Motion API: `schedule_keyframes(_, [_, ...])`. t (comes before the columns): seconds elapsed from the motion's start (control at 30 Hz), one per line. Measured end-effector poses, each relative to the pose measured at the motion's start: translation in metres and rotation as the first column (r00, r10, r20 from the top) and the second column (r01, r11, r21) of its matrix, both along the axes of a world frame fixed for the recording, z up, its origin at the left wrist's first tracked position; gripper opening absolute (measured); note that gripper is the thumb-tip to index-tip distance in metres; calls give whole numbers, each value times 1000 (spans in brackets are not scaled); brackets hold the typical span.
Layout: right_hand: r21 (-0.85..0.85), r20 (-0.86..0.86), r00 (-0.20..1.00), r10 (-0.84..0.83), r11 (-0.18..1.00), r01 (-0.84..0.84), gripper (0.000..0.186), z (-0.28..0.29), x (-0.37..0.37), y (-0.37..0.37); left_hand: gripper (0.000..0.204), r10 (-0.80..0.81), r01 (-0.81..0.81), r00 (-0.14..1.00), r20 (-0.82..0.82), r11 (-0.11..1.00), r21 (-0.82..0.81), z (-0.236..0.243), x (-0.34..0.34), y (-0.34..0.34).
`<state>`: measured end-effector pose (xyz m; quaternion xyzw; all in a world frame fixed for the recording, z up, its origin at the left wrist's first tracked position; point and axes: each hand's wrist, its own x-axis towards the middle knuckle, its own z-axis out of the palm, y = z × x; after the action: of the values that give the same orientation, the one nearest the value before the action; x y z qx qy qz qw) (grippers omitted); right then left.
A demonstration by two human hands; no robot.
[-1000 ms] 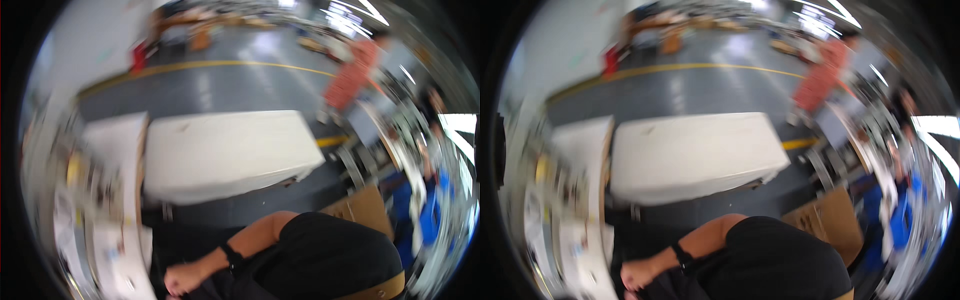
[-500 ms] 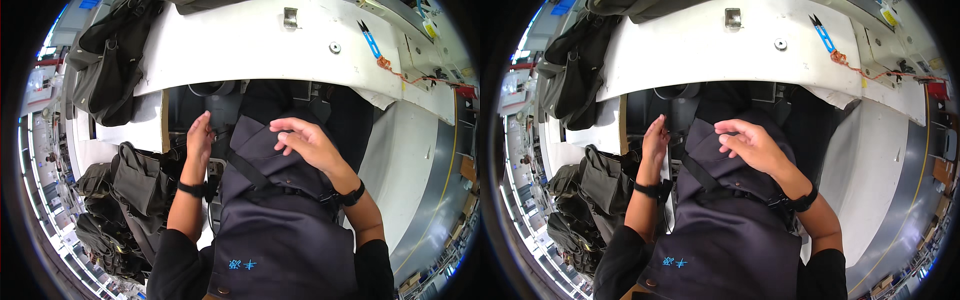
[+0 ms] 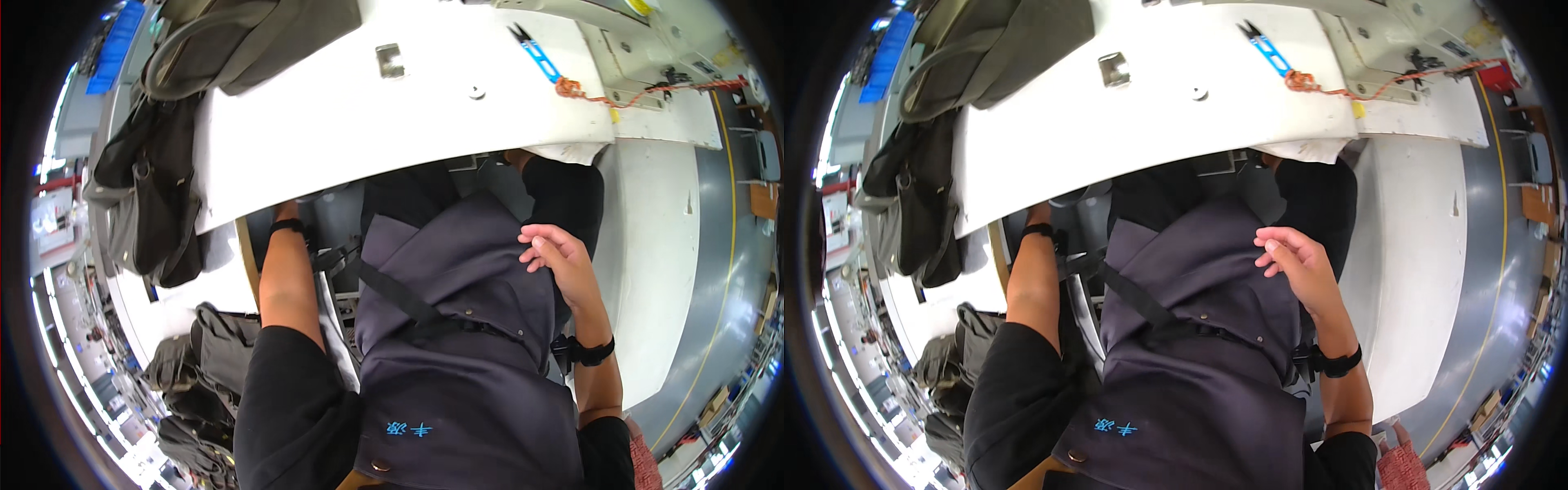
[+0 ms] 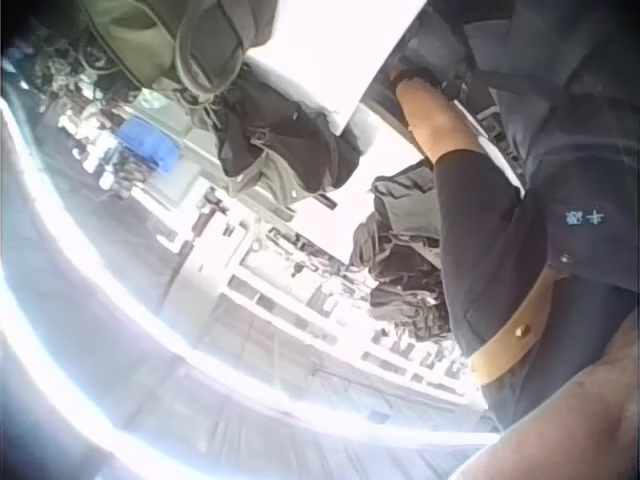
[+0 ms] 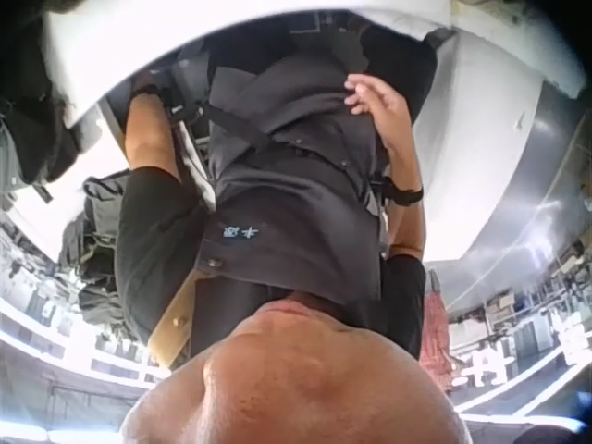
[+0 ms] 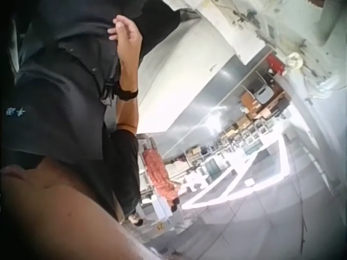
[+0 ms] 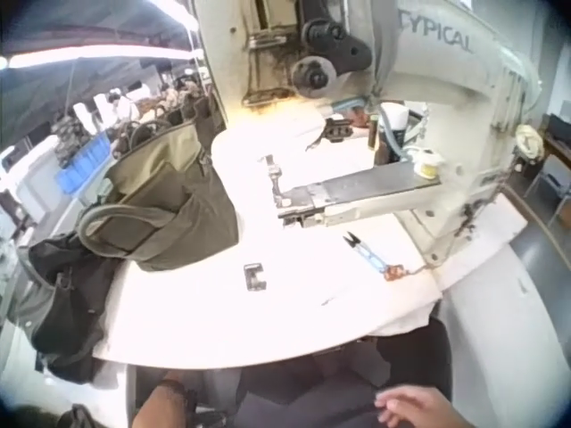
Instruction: The person threads a bobbin by hand, places it into a bobbin case, and inserts it into the sewing machine. They then pull thread from the machine, pick up a bag, and use shears to trim loose threads from the interior lining.
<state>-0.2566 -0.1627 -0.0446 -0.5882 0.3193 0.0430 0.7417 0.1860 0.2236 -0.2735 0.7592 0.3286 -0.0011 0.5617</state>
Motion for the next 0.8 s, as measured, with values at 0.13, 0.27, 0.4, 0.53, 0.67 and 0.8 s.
schedule_keyframes(0.13, [-239, 14, 1000, 23, 971, -19, 26, 19, 13, -6, 22, -42, 42, 999, 0, 998, 39, -8, 10, -9])
schedule_keyframes(0.27, [-641, 236, 962, 138, 766, 47, 24, 46, 68, -11, 25, -82, 82, 997, 1, 994, 75, -12, 11, -12])
schedule_keyframes(0.4, [-852, 367, 887, 281, 485, 198, 27, 53, 131, -18, 28, -115, 112, 993, 14, 985, 134, -15, 9, -14])
schedule_keyframes(0.53, [-950, 266, 891, 367, 254, 179, 32, 43, 173, -23, 32, -225, 207, 973, 42, 945, 254, -21, 1, -13])
schedule_keyframes(0.67, [-976, 201, 883, 424, 161, 145, 30, 36, 188, -24, 35, -481, 360, 870, 111, 773, 522, -24, -31, -7])
schedule_keyframes(0.8, [-897, 330, 878, 347, 406, 176, 26, 39, 182, -23, 39, -874, 485, 452, 181, 411, 772, 17, -93, -17])
